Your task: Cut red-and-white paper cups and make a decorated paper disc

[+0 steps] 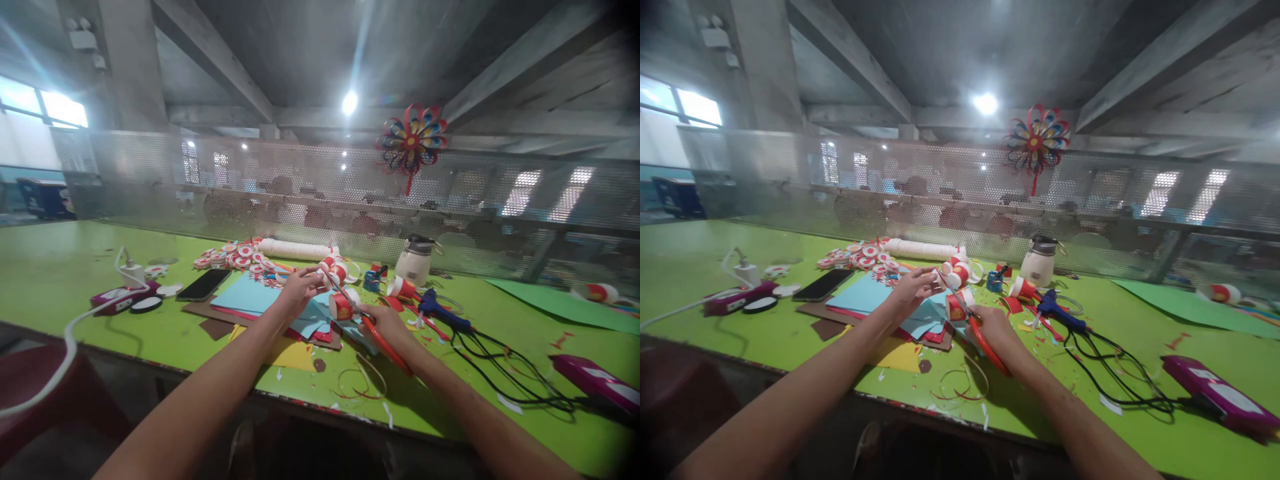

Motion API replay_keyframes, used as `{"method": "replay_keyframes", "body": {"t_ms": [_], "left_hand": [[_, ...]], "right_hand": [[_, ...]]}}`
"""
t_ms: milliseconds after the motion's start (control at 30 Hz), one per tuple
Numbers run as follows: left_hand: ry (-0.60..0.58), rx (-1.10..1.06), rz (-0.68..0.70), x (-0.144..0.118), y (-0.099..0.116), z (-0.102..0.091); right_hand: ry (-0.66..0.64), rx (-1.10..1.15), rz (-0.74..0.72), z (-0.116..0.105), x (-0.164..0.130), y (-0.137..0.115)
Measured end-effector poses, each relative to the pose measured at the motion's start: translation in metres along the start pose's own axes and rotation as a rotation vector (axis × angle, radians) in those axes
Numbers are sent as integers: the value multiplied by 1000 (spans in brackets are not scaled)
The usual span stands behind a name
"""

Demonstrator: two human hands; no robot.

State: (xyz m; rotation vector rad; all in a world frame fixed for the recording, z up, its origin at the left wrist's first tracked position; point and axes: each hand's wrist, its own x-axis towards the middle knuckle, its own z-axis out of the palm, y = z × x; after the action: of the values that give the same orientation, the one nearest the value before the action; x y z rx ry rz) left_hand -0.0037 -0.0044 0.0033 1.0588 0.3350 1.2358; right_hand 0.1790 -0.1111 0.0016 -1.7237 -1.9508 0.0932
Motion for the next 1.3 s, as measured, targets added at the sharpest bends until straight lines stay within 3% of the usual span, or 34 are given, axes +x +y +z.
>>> {"method": "replay_keyframes", "body": {"t_ms": [600, 1300], "left_hand": [[4, -5, -66, 0, 4, 0], [15, -21, 12, -4, 4, 5]], "right_hand": [[4, 32, -47, 4, 1, 6], [17, 42, -96, 4, 2, 8]]}}
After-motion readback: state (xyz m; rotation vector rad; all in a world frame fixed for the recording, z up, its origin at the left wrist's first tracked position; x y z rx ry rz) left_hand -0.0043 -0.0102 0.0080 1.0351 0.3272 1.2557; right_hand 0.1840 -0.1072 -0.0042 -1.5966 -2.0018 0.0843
